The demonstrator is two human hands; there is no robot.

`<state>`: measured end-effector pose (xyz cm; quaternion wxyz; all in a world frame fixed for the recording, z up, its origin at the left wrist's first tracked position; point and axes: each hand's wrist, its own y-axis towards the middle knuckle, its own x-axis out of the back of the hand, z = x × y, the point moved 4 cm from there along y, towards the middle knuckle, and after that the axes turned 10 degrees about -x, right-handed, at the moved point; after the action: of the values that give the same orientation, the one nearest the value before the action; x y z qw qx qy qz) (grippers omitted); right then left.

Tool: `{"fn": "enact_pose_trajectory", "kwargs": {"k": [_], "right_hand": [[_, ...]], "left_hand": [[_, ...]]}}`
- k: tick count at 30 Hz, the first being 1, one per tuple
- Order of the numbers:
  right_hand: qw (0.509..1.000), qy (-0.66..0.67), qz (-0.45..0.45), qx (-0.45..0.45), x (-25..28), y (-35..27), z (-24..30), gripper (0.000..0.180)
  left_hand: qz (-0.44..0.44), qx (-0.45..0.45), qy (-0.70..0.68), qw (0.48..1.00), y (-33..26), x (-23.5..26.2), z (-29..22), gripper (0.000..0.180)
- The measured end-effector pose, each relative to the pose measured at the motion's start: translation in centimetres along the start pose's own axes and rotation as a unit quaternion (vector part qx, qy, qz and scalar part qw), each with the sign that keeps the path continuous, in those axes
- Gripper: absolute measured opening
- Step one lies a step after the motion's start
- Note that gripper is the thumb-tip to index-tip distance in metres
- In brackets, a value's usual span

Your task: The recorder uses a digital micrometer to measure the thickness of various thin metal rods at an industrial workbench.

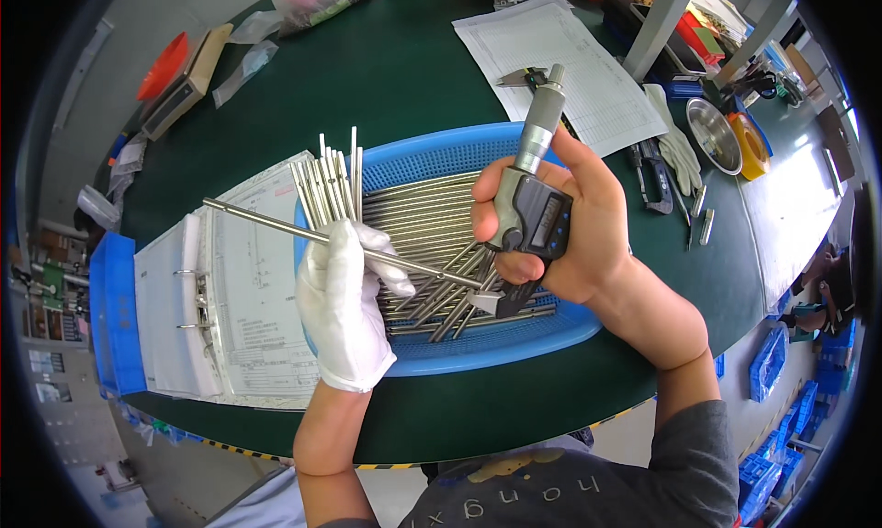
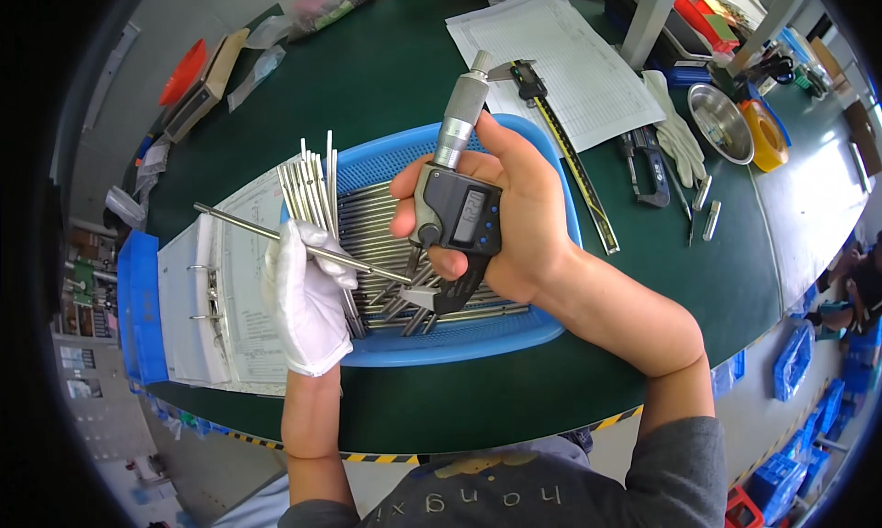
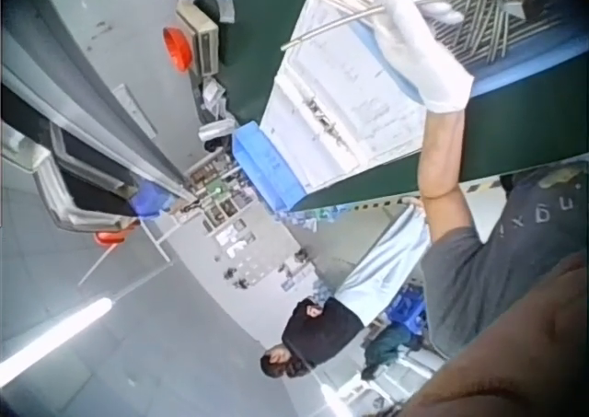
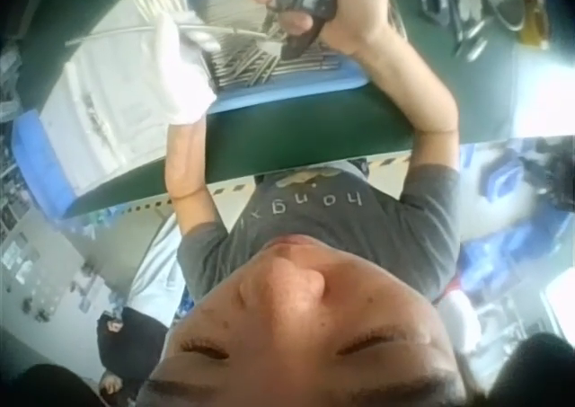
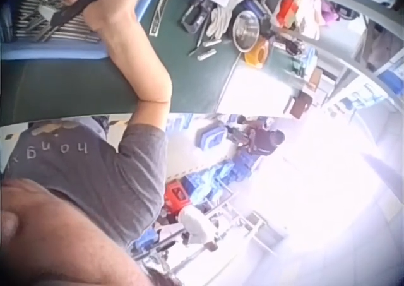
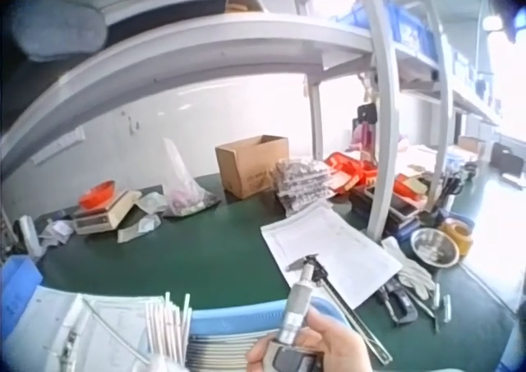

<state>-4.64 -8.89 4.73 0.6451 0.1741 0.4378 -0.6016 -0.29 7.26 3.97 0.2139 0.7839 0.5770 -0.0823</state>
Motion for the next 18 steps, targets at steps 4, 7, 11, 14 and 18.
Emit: {"fn": "enact_pose_trajectory", "kwargs": {"k": [4,7,11,14,18], "right_hand": [[1.000,0.008,0.018,0.000,-0.04,0.02,-0.23,0.062],[1.000,-0.005,0.015,-0.001,-0.08,0.01,-0.28,0.063],[1.000,-0.002,0.029,0.007,0.20,0.04,-0.25,0.065],[0.999,-0.007,0.032,0.006,0.18,0.01,-0.27,0.065],[0.998,-0.056,0.011,0.022,0.08,-0.06,-0.11,0.064]], "left_hand": [[0.013,-0.021,0.022,0.999,-0.13,-0.02,0.03,0.021],[0.005,-0.010,0.014,1.000,-0.18,0.03,-0.03,0.021],[0.003,-0.005,-0.004,1.000,-0.11,0.05,0.05,0.021],[0.000,-0.001,-0.003,1.000,-0.13,0.07,0.06,0.021],[-0.002,0.002,-0.013,1.000,-0.09,-0.03,-0.04,0.021]]}}
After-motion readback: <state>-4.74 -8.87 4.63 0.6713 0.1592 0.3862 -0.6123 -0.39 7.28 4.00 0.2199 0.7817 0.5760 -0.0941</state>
